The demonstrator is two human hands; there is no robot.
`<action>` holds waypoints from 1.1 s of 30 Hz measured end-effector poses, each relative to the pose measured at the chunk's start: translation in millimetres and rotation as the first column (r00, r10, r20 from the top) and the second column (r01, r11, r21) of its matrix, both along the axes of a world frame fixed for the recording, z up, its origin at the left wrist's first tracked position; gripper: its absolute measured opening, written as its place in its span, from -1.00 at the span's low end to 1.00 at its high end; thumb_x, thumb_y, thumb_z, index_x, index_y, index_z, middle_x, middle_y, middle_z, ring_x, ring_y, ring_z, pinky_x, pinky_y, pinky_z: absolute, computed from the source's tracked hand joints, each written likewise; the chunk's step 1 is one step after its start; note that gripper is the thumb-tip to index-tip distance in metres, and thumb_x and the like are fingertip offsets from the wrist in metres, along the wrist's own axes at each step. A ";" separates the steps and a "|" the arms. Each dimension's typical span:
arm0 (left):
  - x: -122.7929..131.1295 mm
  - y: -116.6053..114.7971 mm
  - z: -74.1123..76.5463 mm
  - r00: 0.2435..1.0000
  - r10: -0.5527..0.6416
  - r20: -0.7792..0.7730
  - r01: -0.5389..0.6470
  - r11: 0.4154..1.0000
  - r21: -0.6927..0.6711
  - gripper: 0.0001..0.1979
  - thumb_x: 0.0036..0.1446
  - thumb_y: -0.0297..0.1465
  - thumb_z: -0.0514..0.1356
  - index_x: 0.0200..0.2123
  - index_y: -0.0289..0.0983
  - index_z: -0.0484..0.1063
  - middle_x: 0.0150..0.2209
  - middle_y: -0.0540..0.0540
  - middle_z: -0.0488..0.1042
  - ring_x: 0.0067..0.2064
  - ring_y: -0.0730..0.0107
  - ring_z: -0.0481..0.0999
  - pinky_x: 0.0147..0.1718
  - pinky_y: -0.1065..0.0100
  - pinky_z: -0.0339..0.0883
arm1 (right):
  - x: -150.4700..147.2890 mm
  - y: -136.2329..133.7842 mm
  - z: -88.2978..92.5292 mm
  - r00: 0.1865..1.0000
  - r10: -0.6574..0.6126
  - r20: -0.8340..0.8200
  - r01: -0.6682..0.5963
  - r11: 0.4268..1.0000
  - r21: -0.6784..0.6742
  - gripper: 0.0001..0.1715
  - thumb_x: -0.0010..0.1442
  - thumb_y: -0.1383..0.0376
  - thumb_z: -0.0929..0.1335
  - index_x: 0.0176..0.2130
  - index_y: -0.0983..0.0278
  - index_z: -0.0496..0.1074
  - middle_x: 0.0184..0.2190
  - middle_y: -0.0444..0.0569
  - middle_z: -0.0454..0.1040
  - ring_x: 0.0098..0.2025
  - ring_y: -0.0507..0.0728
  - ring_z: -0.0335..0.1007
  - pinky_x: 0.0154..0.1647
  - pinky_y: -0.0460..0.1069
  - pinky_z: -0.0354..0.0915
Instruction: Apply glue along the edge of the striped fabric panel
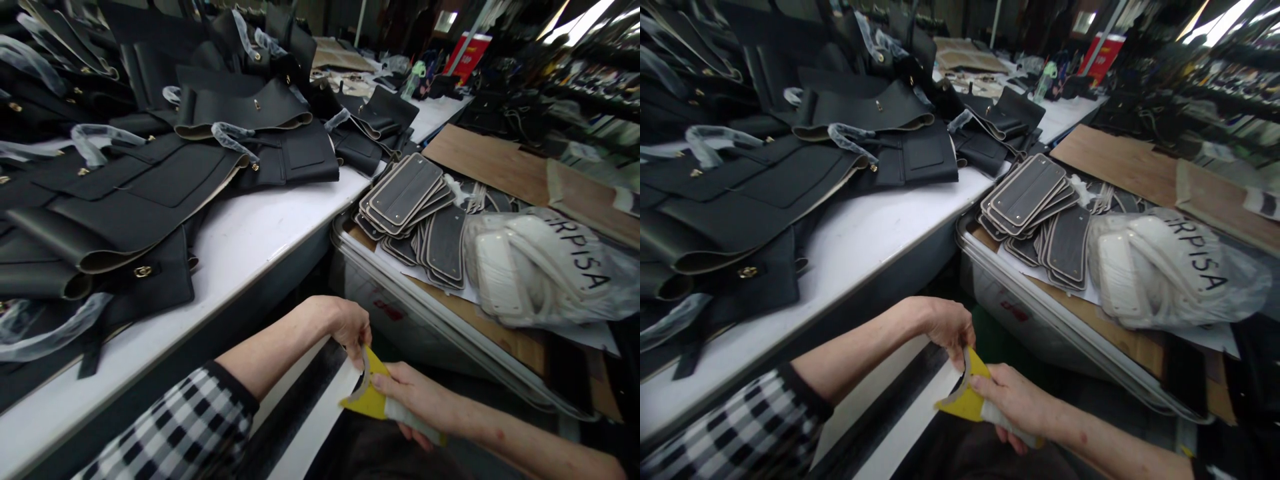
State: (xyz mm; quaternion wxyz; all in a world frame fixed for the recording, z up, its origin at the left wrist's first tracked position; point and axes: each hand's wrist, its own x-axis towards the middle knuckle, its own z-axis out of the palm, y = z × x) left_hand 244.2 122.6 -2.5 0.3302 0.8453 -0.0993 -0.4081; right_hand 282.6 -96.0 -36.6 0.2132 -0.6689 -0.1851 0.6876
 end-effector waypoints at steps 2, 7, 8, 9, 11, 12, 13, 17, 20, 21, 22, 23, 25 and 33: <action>2.1 -0.6 -1.2 1.000 0.004 -0.013 -0.004 1.000 -0.011 -0.59 -0.11 -0.28 0.42 -0.11 -0.12 0.58 -0.24 0.07 0.62 -0.19 0.36 0.54 -0.23 0.45 0.33 | -2.6 -1.7 -1.5 1.000 -0.013 -0.015 0.013 1.000 0.013 -0.39 0.26 -0.18 0.17 -0.08 0.29 0.22 -0.69 -0.16 0.35 -0.78 0.00 0.22 -0.82 -0.21 0.14; 1.4 2.2 -0.9 0.999 0.011 -0.031 -0.011 1.000 -0.013 -0.59 -0.14 -0.28 0.44 -0.14 -0.13 0.59 -0.25 0.07 0.63 -0.20 0.35 0.56 -0.21 0.47 0.36 | -12.5 2.0 -3.1 0.998 -0.048 -0.043 0.050 0.998 0.039 -0.40 0.30 -0.16 0.12 -0.09 0.31 0.20 -0.69 -0.13 0.36 -0.78 0.03 0.23 -0.83 -0.19 0.14; -0.2 3.7 0.1 0.999 0.015 -0.033 -0.016 1.000 -0.005 -0.58 -0.14 -0.27 0.44 -0.12 -0.13 0.58 -0.23 0.05 0.63 -0.18 0.34 0.56 -0.20 0.46 0.37 | -15.4 4.2 -3.1 0.997 -0.056 -0.050 0.058 0.998 0.033 -0.40 0.30 -0.15 0.12 -0.08 0.31 0.21 -0.70 -0.12 0.36 -0.78 0.03 0.23 -0.82 -0.18 0.14; -2.2 5.4 1.5 0.999 0.018 -0.029 -0.018 1.000 0.007 -0.55 -0.14 -0.26 0.43 -0.10 -0.14 0.57 -0.20 0.03 0.63 -0.15 0.32 0.56 -0.18 0.44 0.37 | -18.7 6.4 -3.3 0.996 -0.069 -0.060 0.071 0.997 0.026 -0.40 0.31 -0.14 0.11 -0.07 0.32 0.21 -0.70 -0.11 0.36 -0.78 0.04 0.24 -0.82 -0.18 0.13; -7.5 9.0 6.0 1.000 0.017 -0.007 -0.017 0.999 0.044 -0.47 -0.12 -0.23 0.42 -0.02 -0.16 0.53 -0.12 -0.02 0.61 -0.09 0.28 0.55 -0.11 0.41 0.36 | -26.2 9.3 -4.6 0.991 -0.104 -0.087 0.107 0.994 0.024 -0.38 0.32 -0.14 0.10 -0.04 0.34 0.21 -0.71 -0.11 0.36 -0.77 0.05 0.24 -0.83 -0.18 0.13; -10.5 10.6 9.2 1.000 0.020 0.012 -0.021 0.998 0.066 -0.43 -0.11 -0.21 0.42 0.02 -0.17 0.50 -0.07 -0.04 0.60 -0.05 0.26 0.54 -0.07 0.40 0.35 | -30.2 9.8 -5.9 0.986 -0.128 -0.103 0.132 0.991 0.030 -0.36 0.32 -0.14 0.09 -0.05 0.36 0.22 -0.72 -0.09 0.36 -0.78 0.06 0.25 -0.83 -0.18 0.12; -13.5 11.6 12.9 0.999 0.030 0.035 -0.033 0.996 0.087 -0.40 -0.10 -0.18 0.41 0.05 -0.18 0.47 -0.03 -0.06 0.57 -0.01 0.25 0.53 -0.04 0.40 0.34 | -34.4 9.4 -7.4 0.980 -0.153 -0.123 0.159 0.987 0.038 -0.32 0.31 -0.16 0.08 -0.09 0.38 0.25 -0.73 -0.07 0.35 -0.78 0.06 0.25 -0.83 -0.18 0.12; -23.7 5.4 30.8 0.983 0.129 0.131 -0.150 0.974 0.167 -0.38 0.04 0.05 0.21 0.08 -0.18 0.44 0.09 -0.14 0.49 0.07 0.11 0.47 -0.01 0.24 0.36 | -50.8 4.7 -12.6 0.941 -0.254 -0.223 0.269 0.962 0.039 -0.24 0.28 -0.22 0.09 -0.36 0.39 0.32 -0.78 -0.03 0.29 -0.82 0.08 0.20 -0.87 -0.13 0.12; -26.9 -12.8 42.3 0.970 0.176 0.166 -0.219 0.928 0.301 -0.39 0.05 0.13 0.15 -0.03 -0.20 0.52 0.00 -0.19 0.54 0.01 0.02 0.51 -0.07 0.15 0.40 | -60.8 4.2 -11.8 0.925 -0.276 -0.260 0.289 0.957 0.012 -0.22 0.31 -0.19 0.03 -0.49 0.36 0.29 -0.80 -0.02 0.25 -0.82 0.07 0.18 -0.86 -0.12 0.14; -26.9 -20.3 44.9 0.970 0.184 0.156 -0.228 0.909 0.349 -0.40 0.02 0.13 0.19 -0.08 -0.21 0.55 -0.03 -0.21 0.55 -0.02 0.01 0.52 -0.09 0.15 0.42 | -63.3 5.0 -10.6 0.925 -0.277 -0.260 0.287 0.958 0.003 -0.21 0.32 -0.19 0.00 -0.52 0.34 0.26 -0.80 -0.02 0.23 -0.82 0.07 0.18 -0.85 -0.11 0.16; -26.3 -27.6 46.9 0.972 0.193 0.137 -0.232 0.890 0.392 -0.41 -0.01 0.12 0.22 -0.12 -0.23 0.57 -0.05 -0.22 0.56 -0.04 0.01 0.53 -0.10 0.15 0.43 | -65.4 6.0 -9.2 0.924 -0.281 -0.259 0.291 0.957 -0.002 -0.20 0.33 -0.19 -0.02 -0.53 0.33 0.24 -0.80 -0.02 0.22 -0.82 0.06 0.18 -0.85 -0.11 0.17; -25.3 -34.4 48.2 0.972 0.204 0.113 -0.233 0.876 0.423 -0.42 -0.03 0.11 0.25 -0.15 -0.24 0.58 -0.06 -0.24 0.56 -0.05 0.02 0.54 -0.11 0.16 0.44 | -67.1 6.9 -7.8 0.920 -0.287 -0.266 0.297 0.955 -0.003 -0.22 0.33 -0.18 -0.04 -0.52 0.32 0.22 -0.80 -0.04 0.23 -0.81 0.06 0.18 -0.85 -0.10 0.19; -22.2 -44.8 49.5 0.970 0.231 0.074 -0.239 0.854 0.462 -0.44 -0.07 0.10 0.29 -0.17 -0.23 0.58 -0.06 -0.24 0.56 -0.06 0.02 0.54 -0.11 0.17 0.45 | -69.8 6.9 -5.3 0.904 -0.307 -0.297 0.323 0.946 0.004 -0.30 0.34 -0.16 -0.03 -0.42 0.29 0.21 -0.77 -0.09 0.25 -0.79 0.07 0.19 -0.83 -0.09 0.21; -21.1 -46.5 51.4 0.959 0.283 0.036 -0.264 0.835 0.483 -0.49 -0.13 0.03 0.36 -0.14 -0.11 0.58 -0.04 -0.11 0.57 -0.01 0.07 0.52 -0.06 0.19 0.41 | -72.2 -47.9 0.7 0.985 -0.005 -0.175 0.045 0.973 0.226 -0.09 -0.02 -0.44 0.22 -0.48 0.37 0.36 -0.62 -0.04 0.35 -0.65 -0.09 0.15 -0.64 -0.20 0.04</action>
